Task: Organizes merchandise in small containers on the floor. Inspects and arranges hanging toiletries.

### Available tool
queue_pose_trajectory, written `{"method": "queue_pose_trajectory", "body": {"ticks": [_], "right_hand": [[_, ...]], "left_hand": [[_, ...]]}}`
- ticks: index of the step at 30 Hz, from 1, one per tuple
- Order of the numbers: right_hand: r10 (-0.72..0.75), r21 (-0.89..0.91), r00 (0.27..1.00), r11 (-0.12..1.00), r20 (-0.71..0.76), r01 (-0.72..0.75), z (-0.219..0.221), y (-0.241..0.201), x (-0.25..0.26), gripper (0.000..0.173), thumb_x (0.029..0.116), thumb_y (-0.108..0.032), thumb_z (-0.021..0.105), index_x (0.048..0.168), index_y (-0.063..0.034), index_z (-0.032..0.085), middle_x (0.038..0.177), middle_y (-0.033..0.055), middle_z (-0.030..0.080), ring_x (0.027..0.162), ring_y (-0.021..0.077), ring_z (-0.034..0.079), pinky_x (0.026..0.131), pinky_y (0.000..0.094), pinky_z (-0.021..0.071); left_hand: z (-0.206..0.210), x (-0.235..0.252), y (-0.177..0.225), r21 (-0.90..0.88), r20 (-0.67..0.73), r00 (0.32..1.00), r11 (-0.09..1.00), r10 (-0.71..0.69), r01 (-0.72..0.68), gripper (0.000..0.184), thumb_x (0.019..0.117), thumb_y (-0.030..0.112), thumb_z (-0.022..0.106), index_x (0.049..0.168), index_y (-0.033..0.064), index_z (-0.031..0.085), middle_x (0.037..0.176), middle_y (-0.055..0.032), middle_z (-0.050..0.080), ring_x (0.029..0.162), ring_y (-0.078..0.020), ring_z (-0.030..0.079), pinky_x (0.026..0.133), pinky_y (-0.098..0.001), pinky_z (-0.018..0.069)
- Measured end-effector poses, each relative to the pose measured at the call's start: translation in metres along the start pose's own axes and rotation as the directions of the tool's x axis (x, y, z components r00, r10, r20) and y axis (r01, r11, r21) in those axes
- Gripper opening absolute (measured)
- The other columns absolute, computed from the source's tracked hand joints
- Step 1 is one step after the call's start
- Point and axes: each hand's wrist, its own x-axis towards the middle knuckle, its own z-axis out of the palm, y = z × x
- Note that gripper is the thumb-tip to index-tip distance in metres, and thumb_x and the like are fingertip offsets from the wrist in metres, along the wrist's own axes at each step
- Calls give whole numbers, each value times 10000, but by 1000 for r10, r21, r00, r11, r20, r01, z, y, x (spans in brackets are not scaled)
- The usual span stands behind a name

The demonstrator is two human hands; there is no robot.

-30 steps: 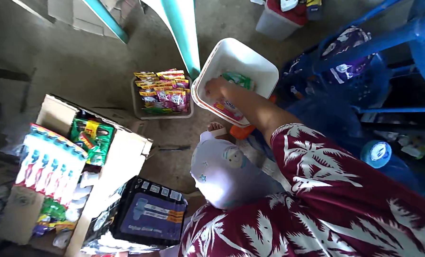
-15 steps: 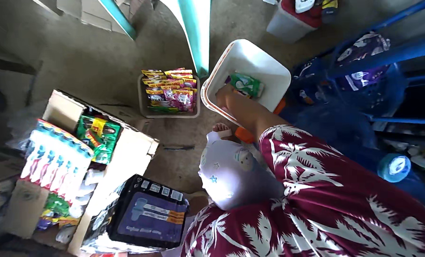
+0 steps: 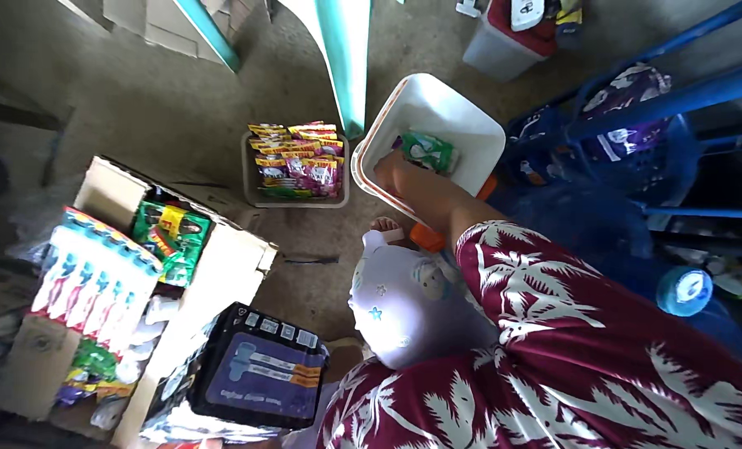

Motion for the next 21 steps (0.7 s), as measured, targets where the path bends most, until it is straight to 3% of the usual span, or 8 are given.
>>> {"method": "queue_pose_trajectory", "body": {"ticks": [3, 5, 8, 11, 13, 17, 19, 21], "right_hand": [[-12, 144, 1000, 989, 8, 10, -1, -3, -7, 430, 996, -291, 607, 1300, 9, 656, 1391, 272, 582, 1368, 468, 479, 1102, 698, 352], [18, 228, 1000, 974, -4, -17, 3, -5, -17, 440, 1051, -289, 525, 1308, 50, 636, 1430, 289, 548, 1409, 469, 438, 1147, 674, 317], [11, 40, 1000, 999, -16, -11, 16, -9, -7, 389, 1034, -197, 539, 1282, 88, 631, 1400, 318, 554, 1377, 502, 458, 1120, 718, 308], [84, -218, 996, 973, 21, -78, 16, -11, 4, 444, 1020, -231, 561, 1282, 127, 583, 1350, 357, 543, 1303, 529, 503, 990, 750, 387], [135, -259, 990, 958, 28, -123, 15, -11, 5, 462, 1035, -238, 527, 1289, 146, 560, 1336, 360, 550, 1282, 522, 526, 973, 743, 403], [151, -136, 988, 980, 15, -148, 10, -11, 1, 453, 1036, -232, 539, 1260, 160, 579, 1342, 366, 547, 1299, 526, 512, 993, 740, 395], [143, -77, 990, 987, 1, -142, 2, -9, -4, 497, 1006, -299, 589, 1253, 131, 610, 1358, 358, 544, 1320, 524, 490, 1010, 748, 374], [133, 17, 988, 991, -77, -132, -5, -1, -6, 601, 955, -380, 663, 1308, 101, 596, 1403, 370, 504, 1343, 544, 454, 1011, 754, 372]], "left_hand": [[2, -3, 2, 3, -18, 1000, 1000, -15, 16, 378, 996, 406, 576, 1249, 169, 726, 1197, 16, 748, 1145, -74, 683, 1011, -275, 537], [-3, -6, 2, 12, -32, 999, 1000, -7, 8, 370, 1001, 399, 572, 1237, 162, 730, 1192, -2, 750, 1145, -97, 689, 1014, -299, 541], [-6, -8, 4, -19, -36, 999, 1000, -21, 20, 376, 1000, 394, 575, 1251, 153, 717, 1207, -3, 742, 1162, -103, 680, 1020, -299, 537], [-2, -3, 5, -50, -22, 999, 998, -40, 38, 363, 980, 371, 608, 1240, 146, 723, 1196, -10, 747, 1146, -113, 692, 1002, -308, 554], [7, 2, 3, -13, -59, 997, 999, -41, 40, 349, 974, 389, 618, 1226, 178, 739, 1183, 15, 752, 1140, -82, 687, 999, -284, 547], [14, 6, 5, -34, -19, 997, 997, -70, 70, 350, 989, 365, 604, 1265, 187, 726, 1219, 41, 743, 1165, -50, 671, 1015, -244, 528], [1, 2, 7, -28, 26, 999, 999, -36, 36, 340, 1007, 333, 592, 1282, 168, 702, 1241, 14, 732, 1176, -84, 673, 1024, -269, 534], [-2, -3, 7, 25, -30, 999, 999, -44, 45, 364, 986, 400, 606, 1278, 213, 718, 1229, 62, 737, 1167, -37, 666, 1010, -235, 529]]}}
